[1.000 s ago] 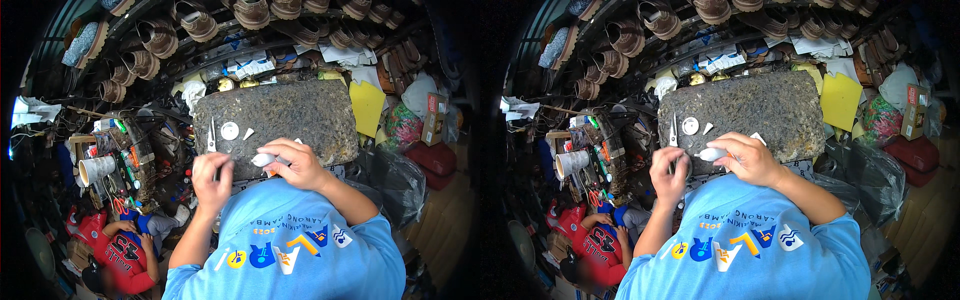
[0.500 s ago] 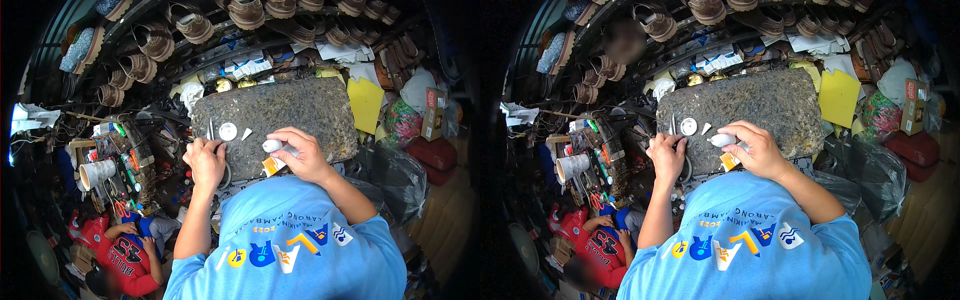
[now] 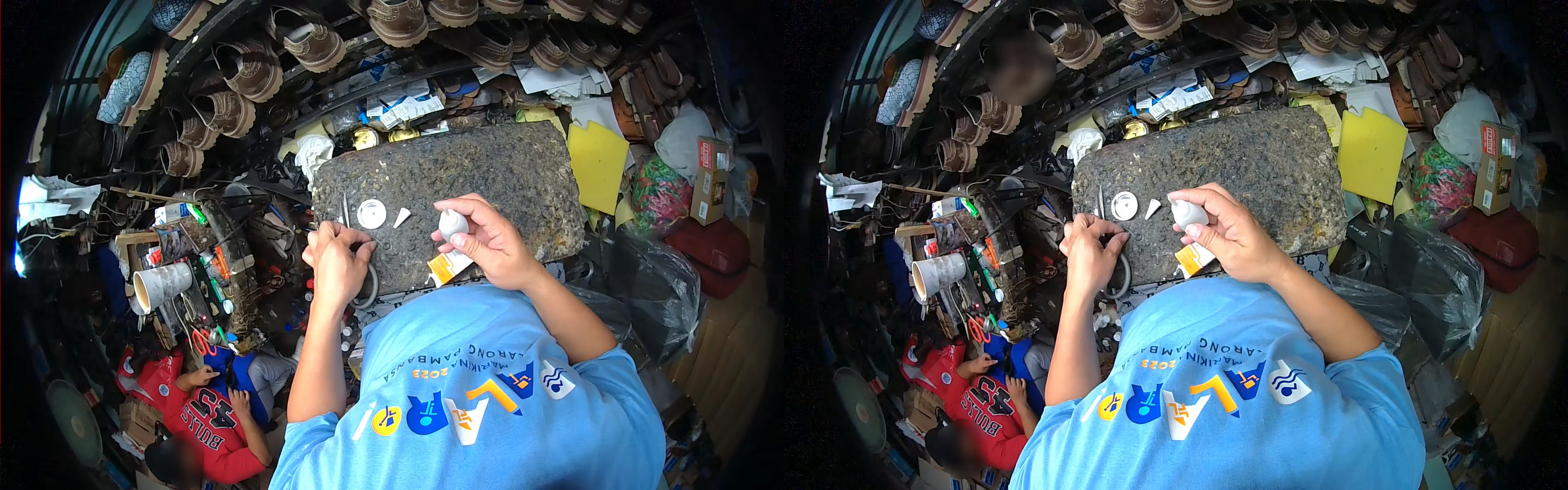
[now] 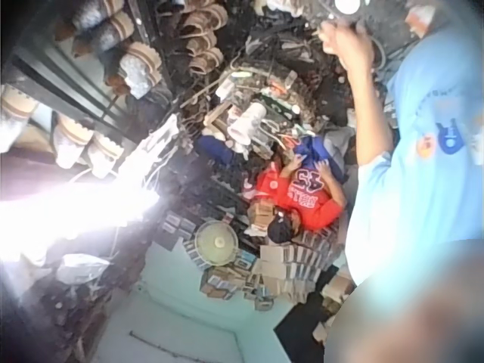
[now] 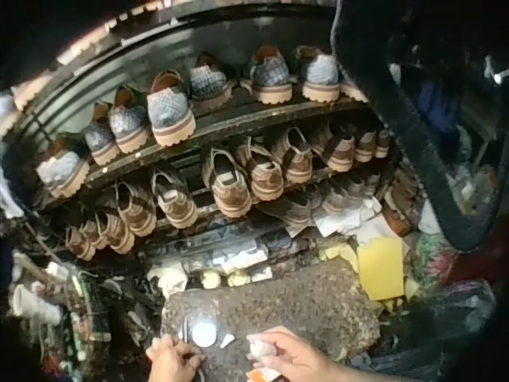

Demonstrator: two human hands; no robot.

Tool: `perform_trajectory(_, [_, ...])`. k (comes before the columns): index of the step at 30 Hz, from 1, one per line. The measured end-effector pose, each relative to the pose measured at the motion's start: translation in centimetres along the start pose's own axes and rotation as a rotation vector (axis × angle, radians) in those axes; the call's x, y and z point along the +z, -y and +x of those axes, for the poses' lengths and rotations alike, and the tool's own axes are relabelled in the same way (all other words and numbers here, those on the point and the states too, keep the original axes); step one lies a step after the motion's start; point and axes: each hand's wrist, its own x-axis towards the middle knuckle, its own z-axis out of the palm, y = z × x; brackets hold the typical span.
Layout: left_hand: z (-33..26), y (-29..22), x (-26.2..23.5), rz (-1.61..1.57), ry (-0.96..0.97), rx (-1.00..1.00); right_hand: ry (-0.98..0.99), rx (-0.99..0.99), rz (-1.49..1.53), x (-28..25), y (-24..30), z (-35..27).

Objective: Inspecting, trimming excess material with scissors, and applying glue to shoe components in a workshop.

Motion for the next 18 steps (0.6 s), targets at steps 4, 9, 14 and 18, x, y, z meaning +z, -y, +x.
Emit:
perform_trajectory(4, [-0.1,0.3,-0.1,-0.042,-0.025,0.097,0.009,-0.032,0.037,0.2,-0.3,0.0])
perform_trajectory(9, [0.8,0.6,-0.7,0.011,0.020,0.261,-0.042,0.036,-0.152,-0.1,-0.6,0.1])
perform_trajectory(14, [1.5,0.5,-1.2,0.075,0.093,0.347,-0.075,0.056,-0.226,0.1,-0.6,0.0])
perform_trajectory(18, [1.5,0.2,-1.3,0.171,0.152,0.407,-0.090,0.077,-0.182,0.4,-0.3,0.0])
